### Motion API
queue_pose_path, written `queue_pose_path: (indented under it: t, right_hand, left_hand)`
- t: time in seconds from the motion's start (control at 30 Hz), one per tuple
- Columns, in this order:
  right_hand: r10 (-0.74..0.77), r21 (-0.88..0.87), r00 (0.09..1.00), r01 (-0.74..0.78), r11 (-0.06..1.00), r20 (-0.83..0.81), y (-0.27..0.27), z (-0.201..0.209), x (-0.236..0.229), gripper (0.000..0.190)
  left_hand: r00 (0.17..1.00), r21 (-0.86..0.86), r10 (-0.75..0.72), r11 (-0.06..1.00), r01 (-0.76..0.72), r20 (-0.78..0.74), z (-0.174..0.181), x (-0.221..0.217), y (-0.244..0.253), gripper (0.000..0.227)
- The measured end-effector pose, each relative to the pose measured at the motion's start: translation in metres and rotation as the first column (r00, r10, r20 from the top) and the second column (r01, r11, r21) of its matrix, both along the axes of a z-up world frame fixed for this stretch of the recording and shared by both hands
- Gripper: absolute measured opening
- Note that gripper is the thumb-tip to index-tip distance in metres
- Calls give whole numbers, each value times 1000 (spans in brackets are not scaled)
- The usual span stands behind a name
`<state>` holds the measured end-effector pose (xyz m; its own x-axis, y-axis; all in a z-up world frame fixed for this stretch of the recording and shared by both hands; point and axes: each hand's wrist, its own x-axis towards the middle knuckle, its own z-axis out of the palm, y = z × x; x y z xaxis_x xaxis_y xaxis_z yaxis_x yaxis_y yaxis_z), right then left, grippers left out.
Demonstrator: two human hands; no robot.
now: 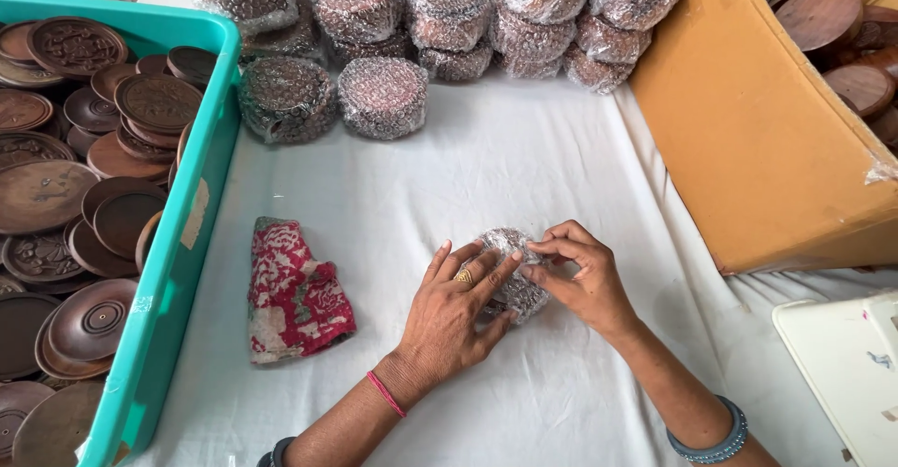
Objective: Cleaning a wooden coaster and then wrapping a stack of them in bubble wrap and securing with tape.
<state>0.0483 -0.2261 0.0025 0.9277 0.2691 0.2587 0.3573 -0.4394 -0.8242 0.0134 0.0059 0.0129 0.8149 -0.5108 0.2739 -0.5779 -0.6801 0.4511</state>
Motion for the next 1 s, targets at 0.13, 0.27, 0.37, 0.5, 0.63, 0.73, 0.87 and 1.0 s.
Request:
queue_pose_path:
  t: [0.13, 0.27, 0.37, 0.5, 0.63, 0.73, 0.87, 1.0]
  right_hand:
    - [-32, 30, 995, 30, 999, 94, 6, 0, -5, 25]
    - [-35, 17, 990, 33, 999, 136, 8, 0, -9, 22]
    - [-26, -61, 980, 38, 997, 197, 12, 4, -12, 17]
    - [-74, -150, 968, 112, 982, 238, 18, 9, -19, 15]
    - [-81, -232, 947, 158, 960, 310, 22, 12, -24, 14]
    - [-79, -263, 929, 182, 947, 361, 23, 14, -27, 16]
    - [-63, -358, 927, 204, 911, 369, 21, 22, -27, 15]
    - [-103, -304, 973, 164, 938, 207, 15, 29, -30, 15]
  left_hand:
    - [999, 125, -40, 992, 37, 25, 3, 1, -3, 68]
    - [999, 132, -43, 990, 43, -1, 9, 2, -5, 69]
    - [997, 132, -37, 990, 46, -66, 12, 2, -4, 71]
    - [998, 40, -48, 998, 47, 44, 3, 1, -3, 68]
    - [997, 51, -55, 997, 52, 53, 4, 2, -3, 66]
    - [996, 71, -46, 997, 41, 70, -1, 1, -4, 65]
    - [994, 93, -51, 995, 42, 99, -2, 1, -4, 65]
    - [993, 106, -45, 994, 33, 113, -1, 2, -4, 64]
